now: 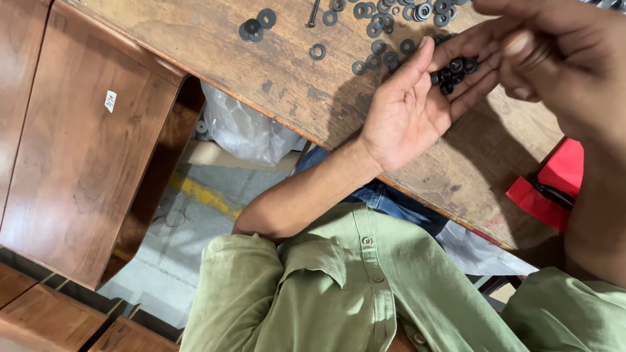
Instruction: The person picks black rubber washers one at a time from a pile on a wooden workbench, holds a small group in one palm, and places them into a red hardware pouch on the bench. They occasionally gather washers from the table and continue transferring them into the pouch.
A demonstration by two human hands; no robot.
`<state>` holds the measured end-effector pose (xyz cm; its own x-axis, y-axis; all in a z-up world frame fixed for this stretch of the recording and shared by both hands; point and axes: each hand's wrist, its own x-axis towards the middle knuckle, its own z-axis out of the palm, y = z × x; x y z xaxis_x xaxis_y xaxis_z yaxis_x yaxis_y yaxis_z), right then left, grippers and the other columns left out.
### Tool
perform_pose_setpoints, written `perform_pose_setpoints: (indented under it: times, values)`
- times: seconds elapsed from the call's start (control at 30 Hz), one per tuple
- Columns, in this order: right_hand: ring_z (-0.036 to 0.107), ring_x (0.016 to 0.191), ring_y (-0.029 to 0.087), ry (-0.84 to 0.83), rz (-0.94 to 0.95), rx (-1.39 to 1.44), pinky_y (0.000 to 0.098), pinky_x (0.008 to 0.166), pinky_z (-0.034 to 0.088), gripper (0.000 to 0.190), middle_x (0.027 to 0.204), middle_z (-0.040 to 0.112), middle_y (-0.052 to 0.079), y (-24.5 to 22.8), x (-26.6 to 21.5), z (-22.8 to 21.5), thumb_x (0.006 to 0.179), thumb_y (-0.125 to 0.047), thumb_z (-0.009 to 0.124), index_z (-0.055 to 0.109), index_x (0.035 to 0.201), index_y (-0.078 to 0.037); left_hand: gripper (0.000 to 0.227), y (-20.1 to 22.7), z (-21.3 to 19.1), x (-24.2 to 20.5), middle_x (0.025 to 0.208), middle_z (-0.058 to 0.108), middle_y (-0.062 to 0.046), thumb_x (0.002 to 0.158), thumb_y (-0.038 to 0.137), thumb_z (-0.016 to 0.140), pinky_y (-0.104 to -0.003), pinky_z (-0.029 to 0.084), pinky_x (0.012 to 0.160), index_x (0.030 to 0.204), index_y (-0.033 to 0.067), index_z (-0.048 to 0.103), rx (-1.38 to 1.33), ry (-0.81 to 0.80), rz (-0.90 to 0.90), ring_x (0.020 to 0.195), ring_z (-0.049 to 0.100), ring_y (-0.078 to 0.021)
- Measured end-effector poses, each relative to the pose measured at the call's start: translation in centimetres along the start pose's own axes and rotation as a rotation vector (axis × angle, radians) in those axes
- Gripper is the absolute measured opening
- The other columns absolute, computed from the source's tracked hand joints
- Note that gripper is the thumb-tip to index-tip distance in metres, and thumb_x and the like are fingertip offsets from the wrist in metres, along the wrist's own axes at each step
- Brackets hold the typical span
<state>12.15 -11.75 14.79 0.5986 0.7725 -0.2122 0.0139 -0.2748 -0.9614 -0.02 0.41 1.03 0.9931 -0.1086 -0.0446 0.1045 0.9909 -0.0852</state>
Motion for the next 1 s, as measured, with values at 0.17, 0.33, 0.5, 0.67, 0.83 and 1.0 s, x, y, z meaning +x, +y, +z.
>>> perform_pose_setpoints:
  times: [0.17, 0.33, 0.5, 0.67, 0.83, 1.0]
  values:
    - [0.056, 0.082, 0.010, 0.107, 0.064, 0.323, 0.0220, 0.075, 0.044, 0.019, 0.109, 0.064, 0.016, 6.1, -1.2, -3.1, 0.124, -0.006, 0.045, 0.058, 0.133, 0.005, 0.057, 0.3, 1.2, 0.1, 0.151, 0.049, -0.019, 0.127, 0.042, 0.034, -0.038, 0.031, 0.133, 0.155, -0.0076, 0.037, 0.012, -0.038, -0.002, 0.145, 0.046, -0.0260]
    - [0.061, 0.109, 0.015, -0.056, -0.049, 0.479, 0.0294, 0.106, 0.051, 0.048, 0.130, 0.062, 0.021, 0.6, -0.2, -0.8, 0.113, 0.003, 0.049, 0.045, 0.160, -0.005, 0.059, 0.0, 0.6, 0.1, 0.150, 0.046, -0.019, 0.128, 0.043, 0.035, -0.041, 0.031, 0.133, 0.156, -0.0097, 0.036, 0.050, 0.000, 0.025, 0.148, 0.044, -0.0308]
    - [0.066, 0.110, 0.020, 0.070, -0.027, 0.296, 0.0281, 0.098, 0.054, 0.035, 0.132, 0.066, 0.025, 1.7, -0.8, -0.8, 0.116, 0.009, 0.046, 0.048, 0.151, 0.004, 0.054, 0.2, 1.1, -0.1, 0.152, 0.046, -0.015, 0.129, 0.041, 0.036, -0.040, 0.028, 0.131, 0.147, -0.0108, 0.040, 0.026, -0.008, 0.031, 0.146, 0.041, -0.0284]
    - [0.067, 0.107, 0.023, 0.133, -0.017, 0.290, 0.0276, 0.092, 0.054, 0.026, 0.128, 0.068, 0.027, 2.1, -0.7, 0.0, 0.121, 0.010, 0.048, 0.051, 0.145, 0.005, 0.050, -0.1, 0.1, 0.0, 0.152, 0.046, -0.017, 0.130, 0.038, 0.034, -0.041, 0.030, 0.136, 0.146, -0.0086, 0.041, -0.025, -0.033, 0.044, 0.145, 0.042, -0.0308]
    - [0.072, 0.114, 0.023, 0.188, -0.080, 0.386, 0.0314, 0.099, 0.062, 0.028, 0.128, 0.068, 0.022, 3.0, -1.2, -0.3, 0.113, 0.006, 0.052, 0.047, 0.140, -0.002, 0.052, 0.7, 2.5, 0.2, 0.156, 0.040, -0.019, 0.128, 0.040, 0.034, -0.038, 0.029, 0.134, 0.150, -0.0062, 0.039, 0.000, -0.022, 0.009, 0.147, 0.039, -0.0257]
    - [0.065, 0.113, 0.020, 0.274, -0.168, 0.319, 0.0295, 0.104, 0.056, 0.033, 0.134, 0.064, 0.012, 5.4, -1.9, -3.1, 0.120, -0.005, 0.053, 0.049, 0.152, 0.000, 0.059, 1.0, 2.9, 0.4, 0.161, 0.039, -0.020, 0.123, 0.041, 0.034, -0.035, 0.031, 0.130, 0.156, -0.0070, 0.037, 0.016, 0.009, -0.008, 0.152, 0.038, -0.0252]
